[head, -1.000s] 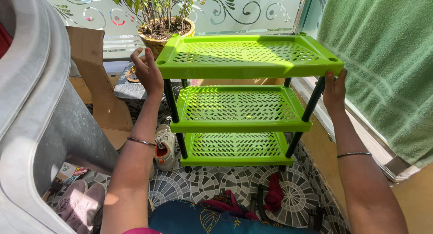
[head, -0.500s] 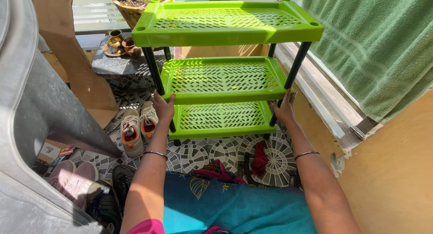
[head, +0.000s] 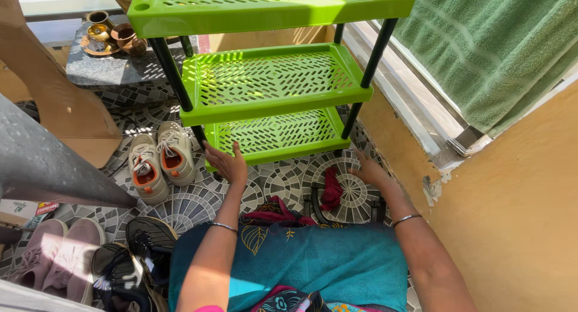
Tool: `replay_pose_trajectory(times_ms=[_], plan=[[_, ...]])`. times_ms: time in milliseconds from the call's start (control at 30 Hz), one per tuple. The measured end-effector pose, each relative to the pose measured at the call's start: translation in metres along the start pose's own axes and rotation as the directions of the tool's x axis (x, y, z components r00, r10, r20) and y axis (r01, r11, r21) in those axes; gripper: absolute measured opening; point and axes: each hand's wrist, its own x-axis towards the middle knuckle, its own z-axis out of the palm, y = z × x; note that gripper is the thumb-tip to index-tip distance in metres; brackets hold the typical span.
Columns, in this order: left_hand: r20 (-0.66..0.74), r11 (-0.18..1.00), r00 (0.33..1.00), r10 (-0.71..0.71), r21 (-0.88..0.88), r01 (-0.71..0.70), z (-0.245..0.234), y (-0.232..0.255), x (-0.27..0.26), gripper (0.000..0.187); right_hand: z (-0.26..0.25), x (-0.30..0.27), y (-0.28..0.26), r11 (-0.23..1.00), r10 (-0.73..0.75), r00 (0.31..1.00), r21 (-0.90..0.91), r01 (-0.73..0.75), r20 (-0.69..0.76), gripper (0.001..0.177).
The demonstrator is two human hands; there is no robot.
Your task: The person assembles a three-tier green plastic plant stand by inserting black vertical poles into the shelves and attaching two black handles to the top tier.
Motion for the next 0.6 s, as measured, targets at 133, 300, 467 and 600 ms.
replay_pose_trajectory(times_ms=[133,300,467,600], plan=[[0.774,0.87,0.505,-0.383,0.485,-0.084,0.033,-0.031,-0.137,0.134,0.05,-0.101,0.037,0.925,0.377,0.826,-0.128,-0.357,0.418,0.1],[0.935,0.848,0.181,-0.305,0.353,-0.396,0.053,-0.027,-0.232,0.127,0.068,-0.102,0.033,0.904,0.362,0.812,0.04,-0.426,0.457,0.126],[0.886,0.746,0.292,-0.361,0.462,-0.48,0.061,-0.013,-0.238,0.107,0.099,-0.074,-0.013,0.875,0.454,0.826,0.006,-0.484,0.335,0.099],[0.818,0.888,0.465,-0.34,0.442,-0.128,0.046,-0.021,-0.213,0.121,0.112,-0.069,-0.015,0.767,0.641,0.766,0.011,-0.642,0.053,0.07]])
